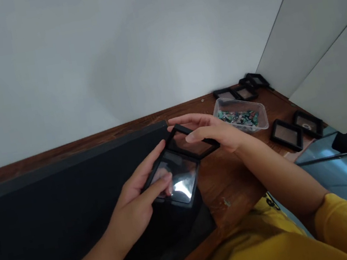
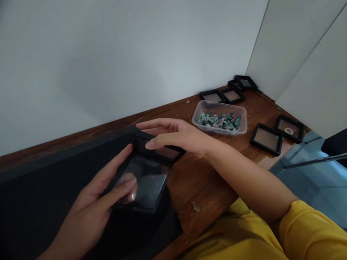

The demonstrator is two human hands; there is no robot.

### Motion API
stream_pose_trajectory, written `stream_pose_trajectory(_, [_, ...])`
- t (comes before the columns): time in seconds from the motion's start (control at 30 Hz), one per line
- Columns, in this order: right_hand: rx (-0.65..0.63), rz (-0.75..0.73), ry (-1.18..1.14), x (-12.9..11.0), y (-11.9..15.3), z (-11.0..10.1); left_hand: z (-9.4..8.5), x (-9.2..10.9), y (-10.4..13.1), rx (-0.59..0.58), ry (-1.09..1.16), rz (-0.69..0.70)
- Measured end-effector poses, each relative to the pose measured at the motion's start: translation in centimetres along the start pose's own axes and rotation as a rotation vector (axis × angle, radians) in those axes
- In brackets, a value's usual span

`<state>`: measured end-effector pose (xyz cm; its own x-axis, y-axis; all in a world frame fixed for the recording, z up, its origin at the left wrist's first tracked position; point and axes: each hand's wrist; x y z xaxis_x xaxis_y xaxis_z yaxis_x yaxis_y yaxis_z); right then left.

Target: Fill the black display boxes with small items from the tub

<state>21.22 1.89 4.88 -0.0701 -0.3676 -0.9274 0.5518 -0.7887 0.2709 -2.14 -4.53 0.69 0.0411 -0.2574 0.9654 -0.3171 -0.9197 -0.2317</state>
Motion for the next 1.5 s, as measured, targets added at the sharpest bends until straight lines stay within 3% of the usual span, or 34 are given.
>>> stream_pose_trajectory(0.1, [0.217,-0.139,0.114,0.3,-0.2,0.1,-0.4,-0.1,-0.5,0.056,-0.025,0.028])
stream_pose_trajectory(0.23, [0.505,-0.305,0.367,0.9,-0.4,0.3,-0.8,-0.9,-0.8,-0.018,-0.108,0.012])
stream_pose_trajectory(0.43, [0.706,-0.403,0.594,1.5,-0.7,0.3,-0.5,-1.4,-0.3,-0.132,-0.383,0.038])
stream_pose_trajectory(0.6, [0.75,-0.48,0.603,0.9,0.0,0.7,-0.3,-1.4,0.0,-0.198,-0.625,0.118])
stream_pose_trajectory(0.7, [0.794,-0.432,0.728,-1.3,1.8,-1.4,-0.5,-1.4,-0.1,-0.235,-0.745,0.193])
stream_pose_trajectory(0.77, [0.776,-0.27,0.97,-3.3,3.1,-4.3,-0.6,-1.4,0.0,-0.261,-0.831,0.215])
stream_pose_trajectory(0.87, [0.653,0.152,1.359,-5.5,3.9,-8.9,-0.4,-1.4,0.2,-0.288,-0.949,0.241])
stream_pose_trajectory(0.97, [0.513,0.33,1.483,-5.6,3.3,-11.5,-0.2,-1.6,0.4,-0.319,-1.013,0.241])
stream_pose_trajectory(1.17, [0.52,0.32,1.522,-3.9,2.3,-11.7,0.0,-1.8,0.5,-0.311,-0.984,0.247])
stream_pose_trajectory(1.33, [0.639,0.248,1.503,-4.4,3.6,-12.0,0.3,-1.7,0.3,-0.271,-0.922,0.236])
stream_pose_trajectory(1.5, [0.709,0.083,1.234,-4.7,5.2,-11.8,0.3,-1.0,0.0,-0.193,-0.859,0.315])
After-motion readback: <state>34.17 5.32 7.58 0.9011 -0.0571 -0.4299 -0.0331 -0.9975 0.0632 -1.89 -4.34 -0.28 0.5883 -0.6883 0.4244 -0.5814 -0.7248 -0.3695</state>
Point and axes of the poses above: each hand's wrist, its own y-axis away from the middle knuckle, its own z-axis out of the palm, x = y × z, and after that the axes turned 14 degrees about z, right-handed
